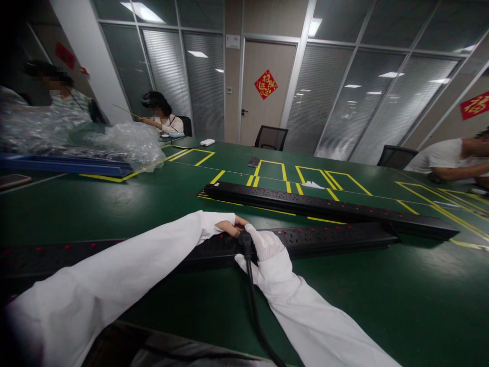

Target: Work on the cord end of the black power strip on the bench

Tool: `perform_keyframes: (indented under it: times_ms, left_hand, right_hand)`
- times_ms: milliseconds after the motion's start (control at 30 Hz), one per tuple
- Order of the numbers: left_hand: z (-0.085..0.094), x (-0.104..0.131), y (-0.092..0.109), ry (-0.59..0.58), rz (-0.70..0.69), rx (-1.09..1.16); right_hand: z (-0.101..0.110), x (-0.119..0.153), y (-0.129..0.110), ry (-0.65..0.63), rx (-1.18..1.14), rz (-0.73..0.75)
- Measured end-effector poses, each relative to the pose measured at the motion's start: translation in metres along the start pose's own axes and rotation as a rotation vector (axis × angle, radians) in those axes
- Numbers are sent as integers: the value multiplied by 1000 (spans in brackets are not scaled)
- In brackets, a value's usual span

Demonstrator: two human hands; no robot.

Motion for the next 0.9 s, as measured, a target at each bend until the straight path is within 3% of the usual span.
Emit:
perform_keyframes:
  times_ms: [400,900]
  left_hand:
    - [1,0,1,21,20,-2]
    - [3,-2,-4,33,16,-16]
  right_hand:
    - [-4,0,3,87,57,42]
    - [-8,2,9,75,85,49]
Point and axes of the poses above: each hand's wrist, its own x-axis away from the middle knuckle, its own z-axis out of the back of the hand, y = z × x, the point moved 4 cm from there along -x, towards the middle knuckle, and after that the axes turned 4 degrees about y, right-handed, at the moved point
